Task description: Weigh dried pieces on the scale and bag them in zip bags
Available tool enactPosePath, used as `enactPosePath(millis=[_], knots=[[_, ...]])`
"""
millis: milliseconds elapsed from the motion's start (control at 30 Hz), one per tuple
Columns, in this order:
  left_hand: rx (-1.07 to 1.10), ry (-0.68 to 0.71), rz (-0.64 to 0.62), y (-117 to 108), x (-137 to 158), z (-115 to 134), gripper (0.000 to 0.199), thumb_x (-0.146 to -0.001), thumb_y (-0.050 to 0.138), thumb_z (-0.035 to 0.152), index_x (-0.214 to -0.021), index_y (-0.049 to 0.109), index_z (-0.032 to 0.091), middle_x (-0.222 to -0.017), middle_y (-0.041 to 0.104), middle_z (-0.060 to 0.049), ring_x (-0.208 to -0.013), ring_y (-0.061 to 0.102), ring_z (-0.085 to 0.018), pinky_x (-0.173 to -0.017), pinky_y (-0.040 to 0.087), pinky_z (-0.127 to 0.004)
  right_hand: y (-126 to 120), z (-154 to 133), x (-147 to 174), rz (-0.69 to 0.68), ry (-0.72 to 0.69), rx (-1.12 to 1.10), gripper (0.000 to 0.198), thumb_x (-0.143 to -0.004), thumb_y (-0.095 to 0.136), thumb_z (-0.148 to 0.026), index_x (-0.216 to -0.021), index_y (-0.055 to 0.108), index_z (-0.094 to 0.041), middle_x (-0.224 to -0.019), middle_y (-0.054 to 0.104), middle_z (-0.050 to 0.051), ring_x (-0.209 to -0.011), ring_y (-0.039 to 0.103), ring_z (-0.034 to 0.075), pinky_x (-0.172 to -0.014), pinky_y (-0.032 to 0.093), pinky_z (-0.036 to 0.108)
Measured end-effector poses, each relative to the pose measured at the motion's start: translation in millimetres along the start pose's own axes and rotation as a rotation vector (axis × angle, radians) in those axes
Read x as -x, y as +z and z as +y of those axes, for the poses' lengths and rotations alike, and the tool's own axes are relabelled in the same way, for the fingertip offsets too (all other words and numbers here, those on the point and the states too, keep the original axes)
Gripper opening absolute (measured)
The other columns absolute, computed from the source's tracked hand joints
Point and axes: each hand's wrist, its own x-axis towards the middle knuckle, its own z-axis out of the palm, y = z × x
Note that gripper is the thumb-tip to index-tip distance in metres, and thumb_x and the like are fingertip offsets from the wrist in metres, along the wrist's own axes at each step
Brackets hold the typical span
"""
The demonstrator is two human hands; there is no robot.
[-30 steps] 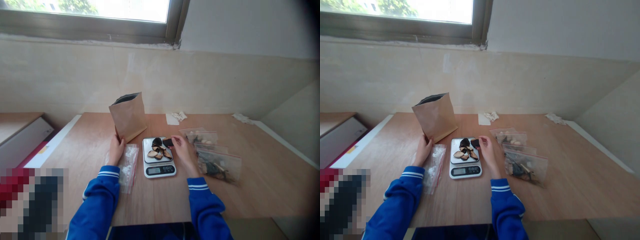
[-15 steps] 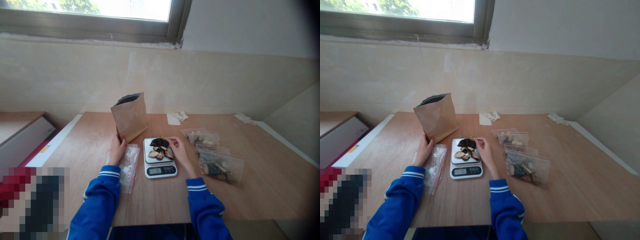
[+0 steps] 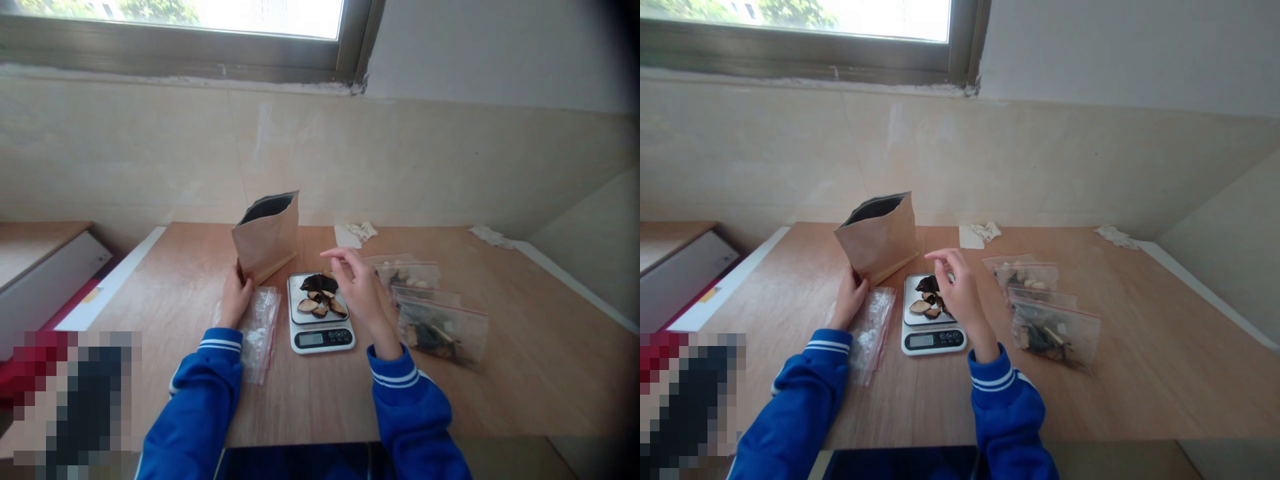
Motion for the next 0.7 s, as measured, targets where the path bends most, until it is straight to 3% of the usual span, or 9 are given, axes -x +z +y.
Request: enactPosePath(millis=[333,500,700], knots=[[0.017,-0.006,-0.001,-1,0,3,0.035,-0.083,0.051,0.027,-0.115,0.051,0.015,-0.099,0.062,-0.011,-0.088,0.060,-0.025,-0.080,0.049,-0.041,23,106,23,-0.098,0.214,0.343,0.026,-0.086,0.052,-0.034,-0.098,0.068,-0.017,-0.100,0.065,0.014,-0.099,0.057,0.029,-0.092,0.044,0.047],[0.015,-0.019,0.014,-2,1,5,0.038,-0.080,0.053,0.026,-0.117,0.051,0.016,-0.098,0.062,-0.010,-0.088,0.061,-0.026,-0.081,0.050,-0.042,25,116,27,-0.051,0.203,0.293,0.028,-0.085,0.053,-0.040,-0.097,0.067,-0.019,-0.098,0.065,0.012,-0.097,0.058,0.027,-0.089,0.045,0.046],[0.004,-0.020,0.005,-2,1,5,0.038,-0.081,0.053,0.026,-0.117,0.051,0.015,-0.099,0.062,-0.011,-0.089,0.061,-0.026,-0.082,0.050,-0.043,28,119,25,0.025,0.328,0.041,0.035,-0.077,0.063,-0.052,-0.092,0.066,-0.020,-0.092,0.067,0.008,-0.089,0.060,0.024,-0.083,0.048,0.039]])
